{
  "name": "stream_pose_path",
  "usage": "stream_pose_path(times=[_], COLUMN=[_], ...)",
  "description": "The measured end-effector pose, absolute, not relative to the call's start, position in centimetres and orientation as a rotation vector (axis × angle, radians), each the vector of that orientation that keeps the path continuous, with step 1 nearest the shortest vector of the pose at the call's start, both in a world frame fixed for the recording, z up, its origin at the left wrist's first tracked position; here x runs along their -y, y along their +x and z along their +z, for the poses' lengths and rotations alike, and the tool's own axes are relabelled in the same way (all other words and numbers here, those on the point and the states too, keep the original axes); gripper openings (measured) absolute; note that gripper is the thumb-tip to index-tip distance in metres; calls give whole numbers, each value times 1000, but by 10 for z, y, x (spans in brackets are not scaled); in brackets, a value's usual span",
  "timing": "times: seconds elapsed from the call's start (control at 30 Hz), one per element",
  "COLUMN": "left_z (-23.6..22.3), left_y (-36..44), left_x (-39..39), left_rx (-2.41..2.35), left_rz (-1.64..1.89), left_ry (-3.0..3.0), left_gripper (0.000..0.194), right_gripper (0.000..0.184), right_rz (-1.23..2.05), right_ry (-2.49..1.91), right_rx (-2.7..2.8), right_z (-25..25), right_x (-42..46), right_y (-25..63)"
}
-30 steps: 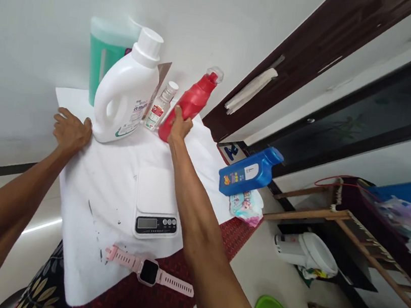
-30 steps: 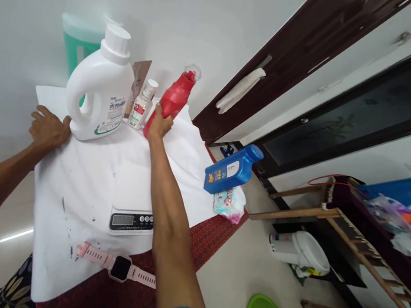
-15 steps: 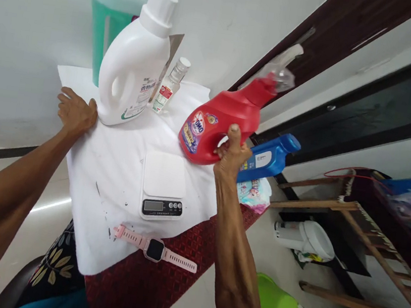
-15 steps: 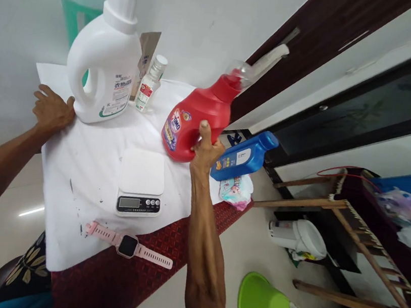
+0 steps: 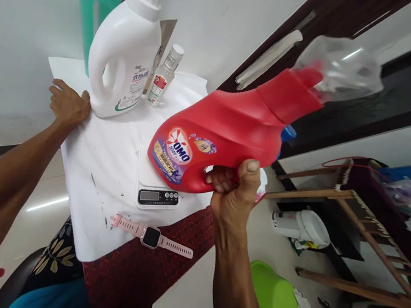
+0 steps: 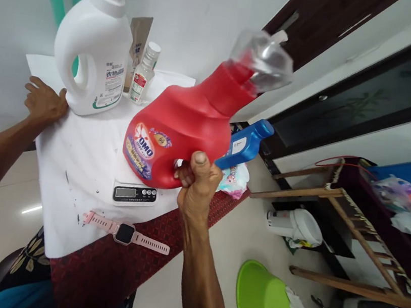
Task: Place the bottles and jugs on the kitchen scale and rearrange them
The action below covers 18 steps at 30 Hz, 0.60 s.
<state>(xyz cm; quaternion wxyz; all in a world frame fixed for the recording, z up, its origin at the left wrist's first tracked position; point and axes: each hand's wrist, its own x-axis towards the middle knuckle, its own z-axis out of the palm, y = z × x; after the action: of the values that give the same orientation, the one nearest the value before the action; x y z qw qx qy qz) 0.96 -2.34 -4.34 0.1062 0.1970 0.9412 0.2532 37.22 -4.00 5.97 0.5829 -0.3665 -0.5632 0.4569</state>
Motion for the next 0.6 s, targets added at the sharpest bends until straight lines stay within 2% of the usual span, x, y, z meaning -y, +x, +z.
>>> stream_pose_path(times=[0.37,0.6], left_z=[-45,-51], left_y=[9,4], left_x=[26,26], left_rx=[-2698,-2727], left_rz=[885,838], left_ry=[586,613], left_gripper=[94,95], right_gripper=[73,57], right_rz=[1088,1061], right_ry=[-850,-873], right_rx=[1339,1445], right_z=[33,31], right_x=[53,54], right_y=[368,385])
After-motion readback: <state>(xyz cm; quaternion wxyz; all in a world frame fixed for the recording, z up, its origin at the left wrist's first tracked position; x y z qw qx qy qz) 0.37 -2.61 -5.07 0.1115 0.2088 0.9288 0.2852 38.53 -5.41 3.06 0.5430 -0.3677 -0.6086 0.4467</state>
